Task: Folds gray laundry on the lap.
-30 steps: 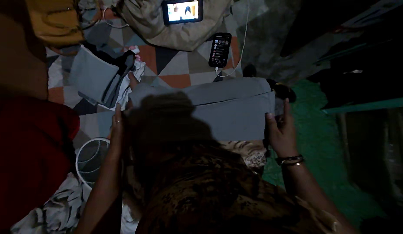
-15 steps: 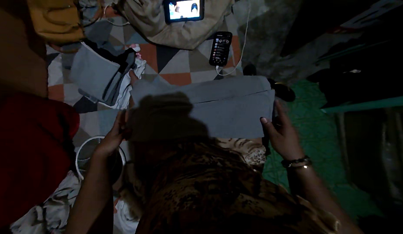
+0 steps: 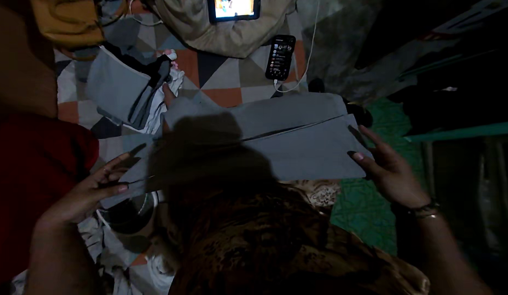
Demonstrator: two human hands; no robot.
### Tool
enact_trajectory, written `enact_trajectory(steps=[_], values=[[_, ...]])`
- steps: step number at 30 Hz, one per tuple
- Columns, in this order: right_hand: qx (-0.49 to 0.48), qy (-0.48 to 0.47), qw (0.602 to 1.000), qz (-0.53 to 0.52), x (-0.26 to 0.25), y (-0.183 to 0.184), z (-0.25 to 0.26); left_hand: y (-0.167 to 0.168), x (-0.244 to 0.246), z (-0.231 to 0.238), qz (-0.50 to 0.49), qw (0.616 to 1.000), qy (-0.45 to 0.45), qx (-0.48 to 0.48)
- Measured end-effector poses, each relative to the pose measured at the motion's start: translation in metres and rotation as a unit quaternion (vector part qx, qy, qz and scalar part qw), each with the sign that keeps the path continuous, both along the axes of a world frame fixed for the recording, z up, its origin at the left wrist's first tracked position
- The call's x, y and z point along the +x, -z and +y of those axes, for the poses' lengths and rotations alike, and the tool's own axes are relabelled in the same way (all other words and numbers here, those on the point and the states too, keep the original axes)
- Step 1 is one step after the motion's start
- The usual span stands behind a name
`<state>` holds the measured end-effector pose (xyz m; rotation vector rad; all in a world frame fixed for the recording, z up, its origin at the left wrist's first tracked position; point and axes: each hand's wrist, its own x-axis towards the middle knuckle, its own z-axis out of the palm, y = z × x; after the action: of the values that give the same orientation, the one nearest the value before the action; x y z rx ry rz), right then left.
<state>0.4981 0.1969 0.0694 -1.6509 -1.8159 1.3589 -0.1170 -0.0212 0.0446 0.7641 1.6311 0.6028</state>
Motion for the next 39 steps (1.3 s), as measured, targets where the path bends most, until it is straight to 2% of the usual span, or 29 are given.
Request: enact_trajectory(steps=[3,8,12,17,20,22,23,25,28,29,31,35,39], values=[[-0.008,-0.014,1.000,-0.023,0.005,0.010,-0.005,0.003,0.003,-0.007,-0.008,1.000,0.000,-0.013],[-0.010,-0.024,0.998,-0.063,0.004,0.027,-0.012,0.019,0.021,-0.003,0.046,0.999,0.010,-0.026],[-0.014,-0.037,0.998,-0.051,0.010,0.023,-0.012,0.018,0.026,0.001,0.073,0.996,0.035,-0.033],[-0.022,-0.062,0.991,-0.120,0.009,0.016,-0.010,0.028,0.019,-0.011,0.088,0.996,-0.018,-0.006],[0.069,-0.099,0.979,-0.162,0.013,0.022,-0.004,0.033,0.017,-0.011,0.136,0.990,0.019,-0.036],[0.136,-0.092,0.973,-0.165,0.009,0.020,0.000,0.024,0.026,0.000,0.231,0.967,0.083,-0.067],[0.160,-0.078,0.971,-0.162,0.004,0.018,0.002,0.019,0.033,0.008,0.282,0.953,0.086,-0.067],[0.202,-0.048,0.966,-0.155,-0.011,0.014,0.005,0.007,0.055,0.026,0.341,0.940,0.030,-0.011],[0.266,-0.059,0.952,-0.142,-0.032,0.021,0.011,-0.006,0.106,0.055,0.339,0.926,-0.049,0.160],[0.286,-0.072,0.945,-0.140,-0.038,0.024,0.014,-0.006,0.123,0.064,0.326,0.920,-0.047,0.211],[0.317,-0.094,0.932,-0.148,-0.047,0.031,0.019,0.003,0.146,0.076,0.354,0.892,0.016,0.279],[0.327,-0.102,0.924,-0.171,-0.050,0.038,0.024,0.007,0.167,0.085,0.374,0.895,0.071,0.231],[0.313,-0.090,0.928,-0.179,-0.044,0.039,0.027,0.010,0.169,0.087,0.384,0.885,0.079,0.250]])
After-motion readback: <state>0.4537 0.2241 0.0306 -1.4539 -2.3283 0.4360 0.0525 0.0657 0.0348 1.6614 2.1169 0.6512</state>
